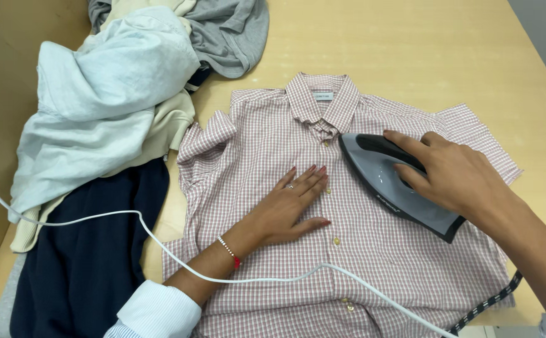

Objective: The person unfolds a checkered shirt from a pile of clothes and lays it flat on a table. They then use an iron to smooth the shirt, moving the iron across the body, sleeves, and collar while holding the fabric with the other hand.

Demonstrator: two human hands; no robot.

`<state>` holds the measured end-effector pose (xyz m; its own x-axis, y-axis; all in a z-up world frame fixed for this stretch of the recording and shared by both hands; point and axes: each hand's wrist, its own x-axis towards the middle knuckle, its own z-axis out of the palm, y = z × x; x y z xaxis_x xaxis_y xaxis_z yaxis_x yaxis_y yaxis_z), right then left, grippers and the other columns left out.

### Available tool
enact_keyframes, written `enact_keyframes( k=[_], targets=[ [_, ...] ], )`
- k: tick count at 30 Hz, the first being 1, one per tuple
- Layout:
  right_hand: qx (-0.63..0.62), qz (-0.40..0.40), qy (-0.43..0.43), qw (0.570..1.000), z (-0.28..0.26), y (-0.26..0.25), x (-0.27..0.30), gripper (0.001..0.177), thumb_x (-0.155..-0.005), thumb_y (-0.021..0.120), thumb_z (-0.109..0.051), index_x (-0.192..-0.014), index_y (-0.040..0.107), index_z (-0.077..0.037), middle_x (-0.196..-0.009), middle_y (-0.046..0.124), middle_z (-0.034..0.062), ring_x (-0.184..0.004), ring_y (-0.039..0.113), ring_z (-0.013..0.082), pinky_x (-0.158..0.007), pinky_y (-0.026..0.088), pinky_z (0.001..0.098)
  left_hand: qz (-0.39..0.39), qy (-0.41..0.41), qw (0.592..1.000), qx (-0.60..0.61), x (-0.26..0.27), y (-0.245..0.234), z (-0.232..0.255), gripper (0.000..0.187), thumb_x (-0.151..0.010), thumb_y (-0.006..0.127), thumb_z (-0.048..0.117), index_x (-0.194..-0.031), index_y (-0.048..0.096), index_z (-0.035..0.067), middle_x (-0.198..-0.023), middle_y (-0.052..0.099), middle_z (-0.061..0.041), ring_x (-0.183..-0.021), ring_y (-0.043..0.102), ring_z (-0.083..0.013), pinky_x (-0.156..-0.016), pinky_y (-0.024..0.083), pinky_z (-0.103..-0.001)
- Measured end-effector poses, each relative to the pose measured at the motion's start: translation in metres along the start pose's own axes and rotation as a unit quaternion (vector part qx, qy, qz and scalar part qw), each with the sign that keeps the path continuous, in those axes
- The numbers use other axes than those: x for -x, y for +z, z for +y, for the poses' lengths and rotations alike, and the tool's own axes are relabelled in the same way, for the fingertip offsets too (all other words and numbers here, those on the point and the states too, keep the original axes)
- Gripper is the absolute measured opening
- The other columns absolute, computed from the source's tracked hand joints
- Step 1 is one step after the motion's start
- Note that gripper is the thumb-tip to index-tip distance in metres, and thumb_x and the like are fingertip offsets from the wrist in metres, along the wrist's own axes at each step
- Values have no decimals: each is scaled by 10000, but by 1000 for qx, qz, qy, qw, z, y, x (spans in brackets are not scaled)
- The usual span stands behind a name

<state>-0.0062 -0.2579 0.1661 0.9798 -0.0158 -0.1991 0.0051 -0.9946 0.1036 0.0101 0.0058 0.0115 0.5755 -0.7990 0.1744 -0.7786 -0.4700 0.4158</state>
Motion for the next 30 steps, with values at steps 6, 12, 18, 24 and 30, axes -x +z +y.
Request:
enact_keyframes(
  k=[6,12,18,24,30],
  targets=[
    [-37,-40,-85,995,-54,-18,-12,602,-937,524,-499,-1522,426,-398,-971,688,123,-693,738,253,-594,595,398,5,-124,990,-69,37,-50,-32,839,-1012,368,617,-1554,281,-17,-1658,248,-179,-1550,164,-295,-1242,79,-485],
    [-65,-11,-176,982,-117,-8,-45,553,-949,569,-437,-1476,490,-291,-1059,671,187,-766,730,277,-610,604,409,76,-250,953,-153,76,-68,-62,782,-1001,415,564,-1532,328,-4,-1624,299,-194,-1516,198,-338,-1194,73,-550],
    [-65,73,-191,977,-133,-5,-72,583,-927,636,-368,-1472,517,-203,-1013,701,190,-796,719,304,-664,585,436,139,-304,935,-117,82,-66,-93,791,-996,449,556,-1572,355,22,-1590,372,-192,-1513,288,-312,-1244,129,-529],
    [4,-40,-325,945,-139,-12,-70,607,-913,606,-385,-1498,458,-318,-949,706,128,-706,715,254,-649,582,394,171,-286,935,-125,93,-61,-112,909,-944,497,649,-1562,360,-3,-1628,355,-231,-1534,285,-340,-1236,129,-504],
    [-45,33,-234,971,-157,-7,-81,562,-951,590,-366,-1489,493,-236,-979,690,186,-727,713,275,-632,588,409,112,-321,928,-150,103,-70,-114,1221,-793,456,905,-1539,322,-52,-1582,366,-231,-1504,283,-327,-1235,93,-506]
  ],
)
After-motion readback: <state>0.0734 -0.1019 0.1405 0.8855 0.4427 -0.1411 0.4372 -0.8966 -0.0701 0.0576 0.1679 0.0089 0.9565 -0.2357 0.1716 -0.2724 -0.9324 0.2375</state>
